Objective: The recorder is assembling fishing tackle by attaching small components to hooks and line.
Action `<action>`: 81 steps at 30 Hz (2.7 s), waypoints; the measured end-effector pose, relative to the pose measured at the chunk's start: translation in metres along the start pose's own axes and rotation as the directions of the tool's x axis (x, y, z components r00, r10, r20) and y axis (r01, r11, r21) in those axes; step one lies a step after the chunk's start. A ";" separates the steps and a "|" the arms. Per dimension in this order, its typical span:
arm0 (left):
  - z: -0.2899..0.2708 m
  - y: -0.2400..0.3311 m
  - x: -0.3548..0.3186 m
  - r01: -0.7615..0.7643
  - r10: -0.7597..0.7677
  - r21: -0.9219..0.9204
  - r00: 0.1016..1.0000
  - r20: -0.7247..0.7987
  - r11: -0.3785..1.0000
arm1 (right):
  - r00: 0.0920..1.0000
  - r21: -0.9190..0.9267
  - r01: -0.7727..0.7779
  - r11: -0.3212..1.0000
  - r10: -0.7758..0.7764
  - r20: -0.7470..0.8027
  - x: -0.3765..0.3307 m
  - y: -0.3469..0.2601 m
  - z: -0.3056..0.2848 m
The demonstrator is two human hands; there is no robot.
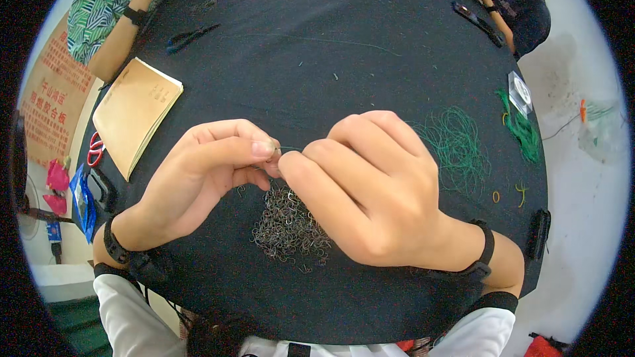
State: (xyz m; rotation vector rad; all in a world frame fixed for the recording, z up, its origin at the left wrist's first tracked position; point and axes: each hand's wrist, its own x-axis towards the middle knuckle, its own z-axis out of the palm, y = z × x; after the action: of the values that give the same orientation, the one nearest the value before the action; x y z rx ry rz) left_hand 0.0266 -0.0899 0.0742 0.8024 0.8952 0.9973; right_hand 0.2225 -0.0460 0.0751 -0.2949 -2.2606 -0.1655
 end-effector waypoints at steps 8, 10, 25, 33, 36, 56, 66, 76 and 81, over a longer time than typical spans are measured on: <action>-0.002 -0.005 0.001 0.029 -0.028 -0.034 1.000 0.005 0.999 | 0.998 -0.100 0.058 0.993 -0.060 -0.016 -0.003 0.001 0.001; -0.003 -0.007 0.001 0.034 -0.033 -0.048 0.999 0.012 0.998 | 0.998 -0.116 0.065 0.991 -0.068 -0.020 -0.003 0.001 0.002; -0.005 -0.013 0.000 0.060 -0.059 -0.068 0.998 0.020 0.996 | 0.997 -0.165 0.077 0.983 -0.079 -0.007 -0.002 -0.003 0.003; -0.006 -0.015 -0.001 0.081 -0.078 -0.091 0.996 0.035 0.993 | 0.993 -0.238 0.118 0.964 -0.121 0.002 -0.005 -0.001 0.005; -0.005 -0.015 -0.003 0.072 -0.069 -0.072 0.997 0.038 0.995 | 0.993 -0.230 0.114 0.966 -0.117 0.001 -0.004 -0.001 0.004; 0.000 -0.016 -0.002 -0.213 0.211 0.179 0.977 0.029 0.961 | 1.000 -0.113 0.006 0.994 -0.005 0.007 -0.008 0.002 -0.001; 0.002 -0.019 -0.002 -0.286 0.290 0.277 0.957 0.030 0.917 | 0.979 0.081 -0.199 0.977 0.194 0.064 -0.009 0.000 -0.006; 0.002 -0.018 -0.002 -0.275 0.280 0.269 0.960 0.019 0.923 | 0.741 0.509 -0.663 0.548 0.577 0.344 -0.023 0.003 -0.011; 0.001 -0.020 -0.002 -0.290 0.288 0.224 0.957 0.041 0.930 | 0.607 0.709 -0.703 0.047 0.558 0.565 -0.032 0.007 -0.001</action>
State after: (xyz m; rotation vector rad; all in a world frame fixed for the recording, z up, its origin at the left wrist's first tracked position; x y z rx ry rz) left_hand 0.0344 -0.0984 0.0577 1.1580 0.9124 1.1595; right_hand 0.2457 -0.0444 0.0514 -0.6841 -1.7271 1.6287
